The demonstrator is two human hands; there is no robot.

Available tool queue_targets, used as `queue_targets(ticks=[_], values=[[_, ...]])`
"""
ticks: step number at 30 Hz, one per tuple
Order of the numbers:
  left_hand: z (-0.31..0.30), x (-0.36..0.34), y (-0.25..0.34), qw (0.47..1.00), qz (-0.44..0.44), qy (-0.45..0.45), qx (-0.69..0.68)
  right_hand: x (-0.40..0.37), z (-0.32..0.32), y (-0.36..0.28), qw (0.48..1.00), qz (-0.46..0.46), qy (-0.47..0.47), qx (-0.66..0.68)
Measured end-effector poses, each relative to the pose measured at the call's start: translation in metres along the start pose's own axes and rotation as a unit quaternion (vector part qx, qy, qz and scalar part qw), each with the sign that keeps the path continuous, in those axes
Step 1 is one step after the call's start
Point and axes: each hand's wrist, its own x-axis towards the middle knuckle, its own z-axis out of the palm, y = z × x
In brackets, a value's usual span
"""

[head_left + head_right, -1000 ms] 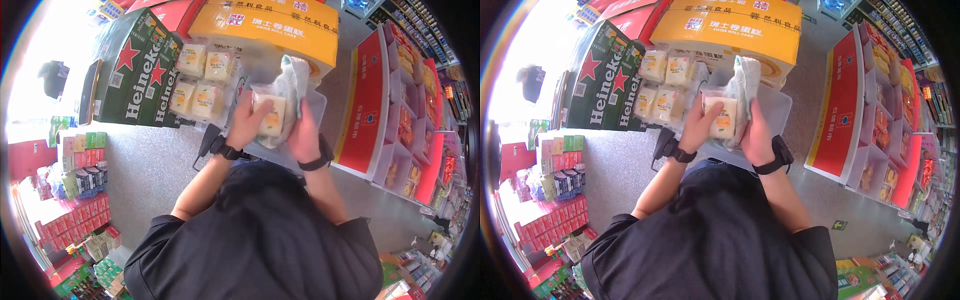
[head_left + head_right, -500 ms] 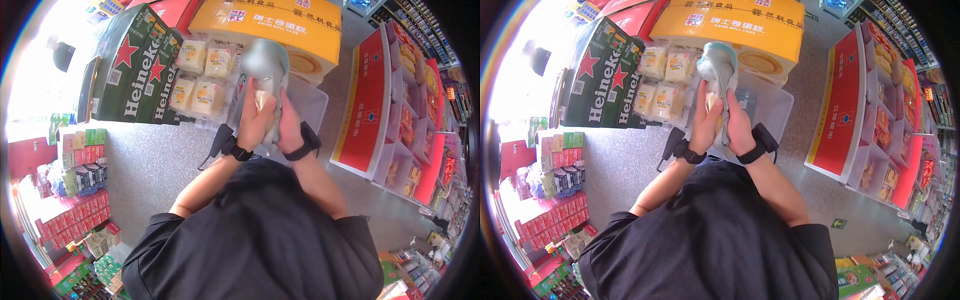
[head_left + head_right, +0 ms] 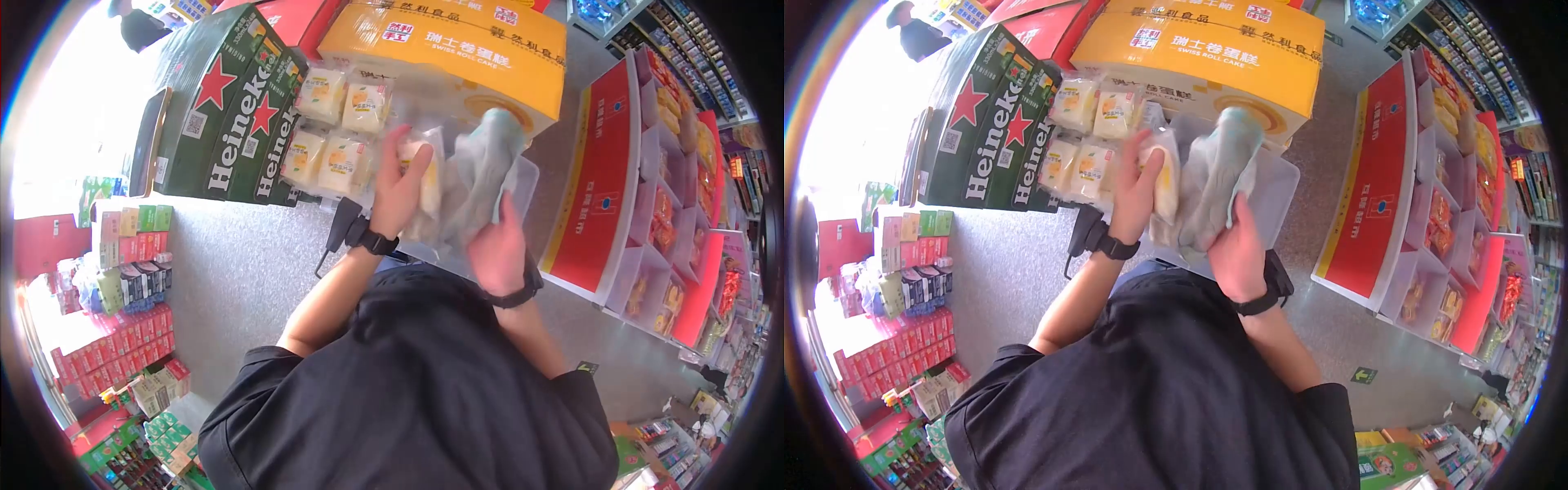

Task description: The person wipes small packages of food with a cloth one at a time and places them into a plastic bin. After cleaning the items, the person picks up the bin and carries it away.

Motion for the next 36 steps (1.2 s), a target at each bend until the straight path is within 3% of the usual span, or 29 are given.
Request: queue_targets(ticks=[3, 6, 10, 15, 18, 22, 25, 28, 29, 30, 32, 35, 36], values=[[0.013, -0.011, -0.001, 0.996, 0.047, -0.033, 0.070, 0.010, 0.020, 0.002, 0.998, -0.022, -0.038, -0.042], [0.019, -0.013, 0.001, 0.979, 0.133, 0.004, 0.153, 0.019, 0.032, 0.016, 0.977, -0.088, 0.000, -0.196], [0.020, -0.012, 0.009, 0.973, 0.138, -0.013, 0.184, 0.034, 0.018, 0.020, 0.949, -0.158, 0.019, -0.272], [0.019, -0.014, -0.005, 0.978, 0.112, -0.027, 0.175, 0.051, -0.002, 0.025, 0.954, -0.131, 0.065, -0.262], [0.015, -0.012, -0.012, 0.994, 0.053, -0.038, 0.091, 0.051, -0.009, 0.020, 0.975, -0.077, 0.069, -0.197], [-0.002, -0.011, -0.008, 0.985, -0.133, -0.055, -0.096, 0.041, -0.009, 0.001, 0.972, -0.074, 0.112, -0.193], [-0.020, -0.004, -0.012, 0.930, -0.264, -0.070, -0.246, 0.024, -0.002, -0.020, 0.951, -0.191, 0.082, -0.229], [-0.019, -0.006, -0.022, 0.856, -0.290, -0.083, -0.420, 0.011, 0.024, -0.010, 0.881, -0.243, 0.059, -0.403], [-0.014, -0.007, -0.022, 0.859, -0.283, -0.094, -0.415, 0.005, 0.041, -0.006, 0.850, -0.270, 0.041, -0.451], [-0.012, -0.010, -0.021, 0.838, -0.288, -0.097, -0.453, 0.010, 0.046, 0.000, 0.748, -0.331, 0.033, -0.574], [-0.004, -0.016, -0.008, 0.799, -0.294, -0.091, -0.517, 0.021, 0.051, 0.003, 0.482, -0.419, 0.018, -0.770], [0.011, -0.025, 0.015, 0.788, -0.318, -0.044, -0.525, 0.030, 0.053, 0.006, 0.442, -0.388, 0.006, -0.809], [0.012, -0.025, 0.017, 0.791, -0.328, -0.026, -0.516, 0.032, 0.051, 0.007, 0.459, -0.375, -0.006, -0.805]])
